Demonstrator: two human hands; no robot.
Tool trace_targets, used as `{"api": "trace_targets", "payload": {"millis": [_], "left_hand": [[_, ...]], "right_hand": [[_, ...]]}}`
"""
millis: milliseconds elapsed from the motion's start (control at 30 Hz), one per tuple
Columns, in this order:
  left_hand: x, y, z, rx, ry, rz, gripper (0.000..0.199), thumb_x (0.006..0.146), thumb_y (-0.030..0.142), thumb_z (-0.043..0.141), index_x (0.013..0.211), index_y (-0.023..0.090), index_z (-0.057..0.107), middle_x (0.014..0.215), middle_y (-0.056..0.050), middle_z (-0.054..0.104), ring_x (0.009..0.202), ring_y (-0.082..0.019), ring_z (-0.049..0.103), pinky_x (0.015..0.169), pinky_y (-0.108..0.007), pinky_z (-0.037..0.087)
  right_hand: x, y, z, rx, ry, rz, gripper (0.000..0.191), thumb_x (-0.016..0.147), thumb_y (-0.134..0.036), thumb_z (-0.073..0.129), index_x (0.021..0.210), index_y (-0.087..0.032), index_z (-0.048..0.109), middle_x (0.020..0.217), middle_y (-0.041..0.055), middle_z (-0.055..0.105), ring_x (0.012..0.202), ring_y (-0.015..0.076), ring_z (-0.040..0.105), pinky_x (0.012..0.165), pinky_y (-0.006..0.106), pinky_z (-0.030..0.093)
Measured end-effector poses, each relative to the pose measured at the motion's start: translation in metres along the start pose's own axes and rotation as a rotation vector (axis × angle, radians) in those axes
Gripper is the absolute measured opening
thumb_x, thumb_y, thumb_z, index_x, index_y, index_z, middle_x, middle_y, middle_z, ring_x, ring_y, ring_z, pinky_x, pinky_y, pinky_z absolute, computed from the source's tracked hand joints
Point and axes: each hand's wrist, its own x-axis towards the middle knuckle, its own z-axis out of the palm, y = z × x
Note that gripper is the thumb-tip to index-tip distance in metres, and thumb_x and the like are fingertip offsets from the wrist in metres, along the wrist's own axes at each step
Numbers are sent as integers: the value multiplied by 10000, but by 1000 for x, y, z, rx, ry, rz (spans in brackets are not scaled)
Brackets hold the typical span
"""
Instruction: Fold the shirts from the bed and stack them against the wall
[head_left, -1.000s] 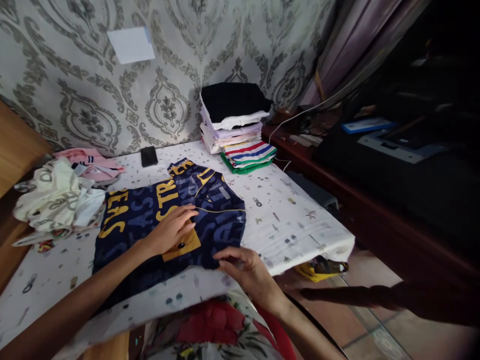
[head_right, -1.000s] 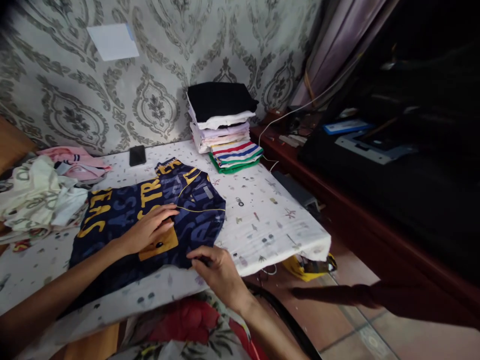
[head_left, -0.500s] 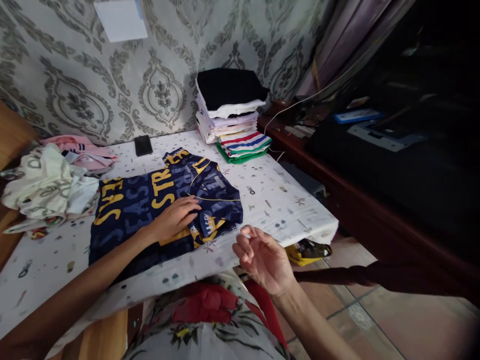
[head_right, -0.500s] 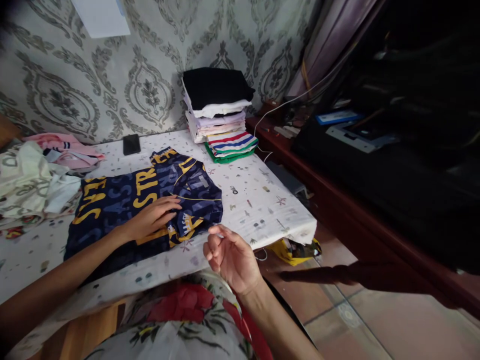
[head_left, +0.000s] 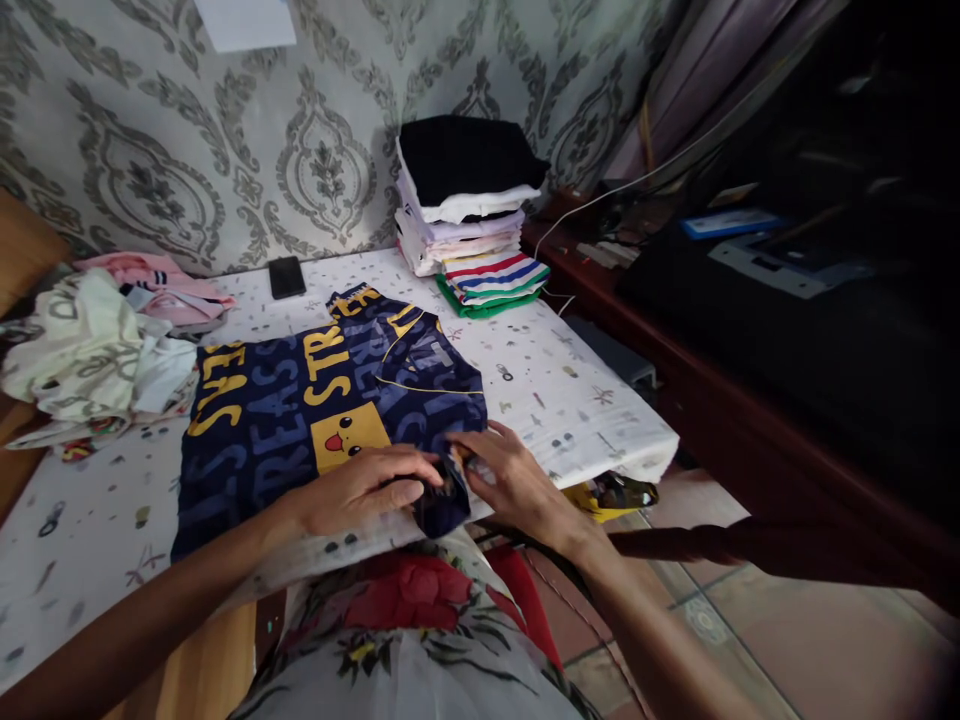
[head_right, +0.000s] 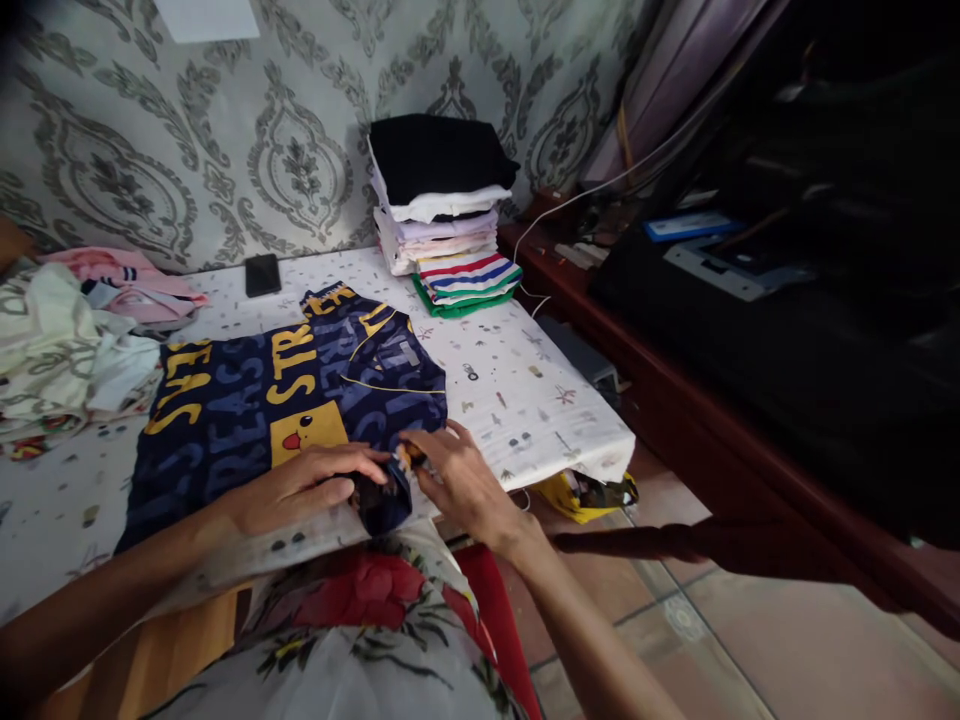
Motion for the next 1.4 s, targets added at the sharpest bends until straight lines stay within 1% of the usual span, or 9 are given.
{"api": "trace_targets", "payload": {"millis": [167, 367, 467, 567, 800, 900, 1167, 1267, 1400], "left_hand": [[-17, -10, -12, -85, 127, -128, 407, 1024, 493, 401, 1151, 245, 698, 1199, -61, 737, 1165, -241, 665, 979, -367, 540], [-33, -50, -7, 297, 326, -169, 374, 1020, 403, 454, 1328, 238, 586, 1463, -97, 574, 1371, -238, 519, 1161, -450, 413], [-37, -64, -6, 479, 289, -141, 404, 1008, 400, 491, 1384, 262, 542, 1537, -84, 498, 1450, -246, 422, 1223, -507, 316], [-40, -80, -25, 576, 327, -169, 386, 1013, 421, 467, 1352, 268, 569, 1508, -80, 531, 1426, -253, 453, 1213, -498, 335], [-50, -139, -154, 806, 551, -506, 376, 984, 300, 393, 1245, 138, 609, 1326, -177, 635, 1243, -278, 597, 1084, -449, 455], [-55, -158, -195, 922, 498, -705, 386, 937, 229, 414, 1253, 109, 599, 1245, -192, 665, 1169, -284, 632, 1027, -423, 474], [-64, -168, -212, 946, 277, -866, 192, 850, 263, 535, 990, 207, 655, 1014, -106, 735, 997, -292, 672, 782, -343, 481], [-64, -165, -214, 964, 340, -829, 176, 851, 222, 501, 935, 199, 654, 1003, -114, 727, 996, -297, 667, 776, -347, 465], [-58, -159, -221, 1029, 504, -774, 231, 880, 192, 450, 994, 181, 651, 1033, -131, 714, 1022, -305, 653, 826, -369, 462]], "right_hand": [[-20, -5, -40, 130, -186, 22, 347, 808, -163, 639, 1092, -330, 750, 1011, 14, 752, 990, 226, 668, 1056, 479, 464], [-15, -12, -59, 160, -168, 98, 278, 860, -303, 682, 1118, -369, 760, 1086, 35, 757, 1003, 260, 699, 932, 436, 554], [31, -4, -47, 158, -125, 35, 259, 889, -320, 646, 1123, -307, 754, 1072, 48, 759, 955, 243, 712, 825, 381, 581], [103, 13, -29, 158, -63, -31, 262, 887, -267, 603, 1102, -222, 745, 1045, 57, 755, 888, 201, 709, 767, 325, 575], [287, 40, 8, 19, -29, 395, 420, 874, -140, 616, 1292, -97, 631, 773, 69, 748, 697, 194, 720, 676, 265, 563], [338, 44, 21, -13, -34, 465, 412, 864, -175, 661, 1259, -64, 621, 740, 95, 738, 636, 198, 709, 612, 261, 552], [381, 74, 46, -114, 54, 552, 180, 734, -157, 733, 906, -113, 706, 852, 134, 749, 870, 262, 722, 725, 296, 542], [381, 83, 47, -78, 117, 532, 83, 790, -149, 676, 868, -131, 693, 802, 106, 742, 838, 231, 723, 734, 283, 539], [384, 87, 42, 24, 224, 443, 157, 919, -241, 597, 1048, -154, 617, 800, 56, 718, 669, 166, 709, 647, 255, 554]]}}
